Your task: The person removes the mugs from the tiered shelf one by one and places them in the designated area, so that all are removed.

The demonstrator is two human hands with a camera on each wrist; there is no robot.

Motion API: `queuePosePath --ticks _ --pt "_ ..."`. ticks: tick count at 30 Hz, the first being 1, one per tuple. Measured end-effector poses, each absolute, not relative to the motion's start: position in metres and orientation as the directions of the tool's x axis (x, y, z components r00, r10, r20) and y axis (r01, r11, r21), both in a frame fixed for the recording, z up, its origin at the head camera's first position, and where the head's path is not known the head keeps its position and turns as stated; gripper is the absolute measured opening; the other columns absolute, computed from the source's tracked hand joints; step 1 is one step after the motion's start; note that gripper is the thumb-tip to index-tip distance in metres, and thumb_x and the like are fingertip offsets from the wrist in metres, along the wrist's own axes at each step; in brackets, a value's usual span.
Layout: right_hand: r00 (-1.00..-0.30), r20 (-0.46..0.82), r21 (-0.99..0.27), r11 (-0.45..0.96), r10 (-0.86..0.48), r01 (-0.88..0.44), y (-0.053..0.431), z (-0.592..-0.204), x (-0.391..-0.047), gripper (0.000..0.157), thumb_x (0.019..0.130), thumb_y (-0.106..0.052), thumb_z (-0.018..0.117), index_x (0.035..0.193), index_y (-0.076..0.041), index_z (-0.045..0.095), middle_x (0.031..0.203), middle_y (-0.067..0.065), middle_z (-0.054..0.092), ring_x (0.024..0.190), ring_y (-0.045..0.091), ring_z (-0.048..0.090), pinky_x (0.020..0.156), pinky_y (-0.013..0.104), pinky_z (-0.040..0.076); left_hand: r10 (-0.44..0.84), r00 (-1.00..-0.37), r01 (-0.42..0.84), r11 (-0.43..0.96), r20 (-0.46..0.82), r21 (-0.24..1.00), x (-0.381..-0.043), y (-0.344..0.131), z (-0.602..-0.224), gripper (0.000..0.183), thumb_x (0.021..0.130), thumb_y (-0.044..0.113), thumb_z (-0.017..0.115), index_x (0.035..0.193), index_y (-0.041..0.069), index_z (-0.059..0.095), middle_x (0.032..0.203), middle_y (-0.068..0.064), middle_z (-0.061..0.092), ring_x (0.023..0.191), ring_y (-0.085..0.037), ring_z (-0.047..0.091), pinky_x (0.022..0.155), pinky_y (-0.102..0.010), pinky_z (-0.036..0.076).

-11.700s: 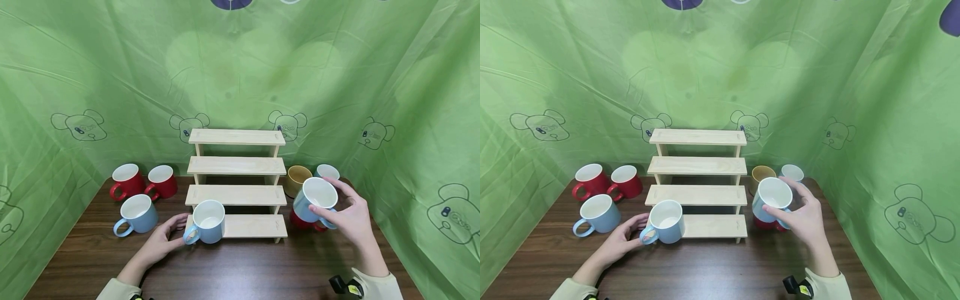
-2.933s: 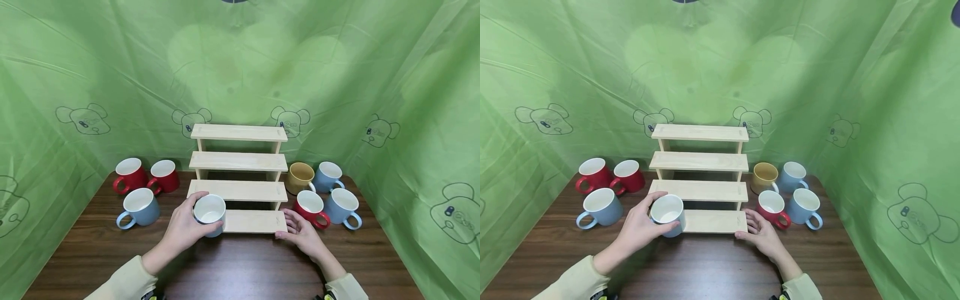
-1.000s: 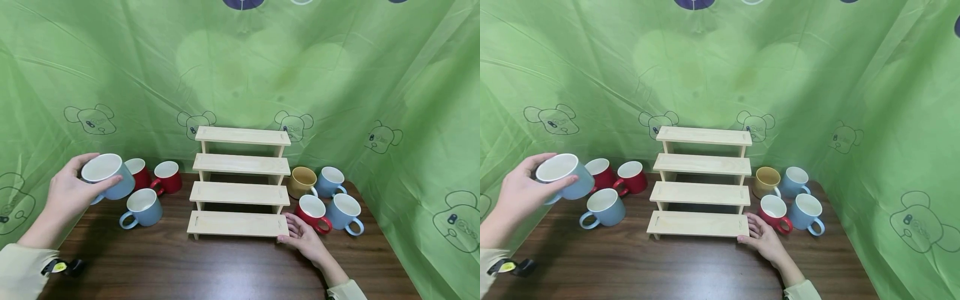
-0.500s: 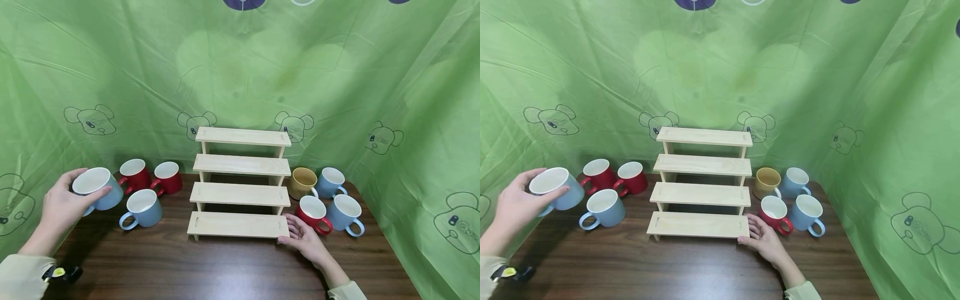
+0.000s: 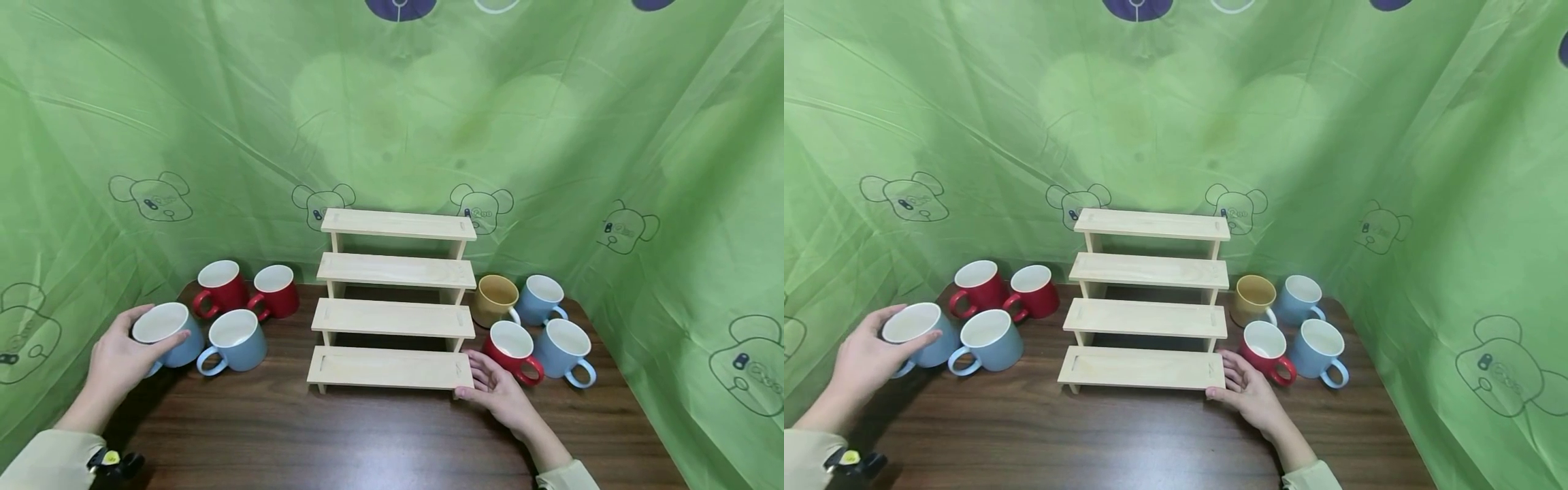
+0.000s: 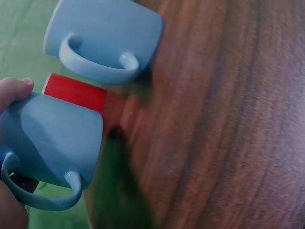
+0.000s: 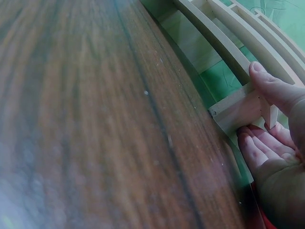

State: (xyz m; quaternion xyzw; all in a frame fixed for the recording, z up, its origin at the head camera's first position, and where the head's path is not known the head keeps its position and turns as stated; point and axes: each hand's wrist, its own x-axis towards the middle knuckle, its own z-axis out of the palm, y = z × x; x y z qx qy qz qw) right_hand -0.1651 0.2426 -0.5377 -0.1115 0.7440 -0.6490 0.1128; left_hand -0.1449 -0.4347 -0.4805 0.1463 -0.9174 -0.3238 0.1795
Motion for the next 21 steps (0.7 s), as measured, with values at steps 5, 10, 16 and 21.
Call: queuePosePath --ticks 5,10,16,21 --pt "-0.950 -0.035 -0.989 0.145 -0.310 -0.011 0.244 -0.537 -0.166 0.083 0.092 0.000 0.087 0.161 0.008 0.040 0.151 0.029 0.057 0.135 0.032 0.063 0.105 0.022 0.054 -0.379 -0.899 -0.157 0.745 0.218 0.648 -0.147 -0.434 -0.491 0.095 0.087 0.047 0.091 0.159 0.000 0.048 0.141 -0.039 0.058 0.120 -0.057 0.054 0.082 -0.052 0.036" --pt "-0.949 -0.048 -0.989 0.151 -0.310 0.000 0.244 -0.537 -0.167 0.084 0.092 -0.001 0.086 0.161 0.008 0.039 0.152 0.030 0.056 0.138 0.040 0.060 0.105 0.021 0.053 -0.372 -0.901 -0.146 0.745 0.222 0.651 -0.150 -0.434 -0.497 0.095 0.087 0.045 0.092 0.158 0.000 0.048 0.140 -0.039 0.059 0.119 -0.057 0.055 0.082 -0.054 0.035" --pt "-0.950 -0.068 -0.984 0.180 -0.305 0.013 0.243 -0.534 -0.167 0.084 0.093 -0.003 0.087 0.162 0.006 0.040 0.152 0.027 0.057 0.137 0.037 0.062 0.105 0.021 0.054 -0.369 -0.906 -0.146 0.731 0.206 0.666 -0.150 -0.433 -0.500 0.095 0.087 0.044 0.093 0.159 0.001 0.048 0.142 -0.037 0.058 0.120 -0.054 0.055 0.078 -0.044 0.037" --pt "-0.927 -0.004 -0.949 0.294 -0.374 -0.114 0.245 -0.524 -0.166 0.081 0.096 -0.010 0.085 0.161 0.008 0.040 0.150 0.032 0.058 0.135 0.045 0.063 0.107 0.034 0.057 -0.381 -0.905 -0.158 0.716 0.190 0.680 -0.149 -0.432 -0.501 0.096 0.087 0.044 0.093 0.160 0.001 0.048 0.146 -0.038 0.056 0.123 -0.053 0.053 0.080 -0.043 0.037"
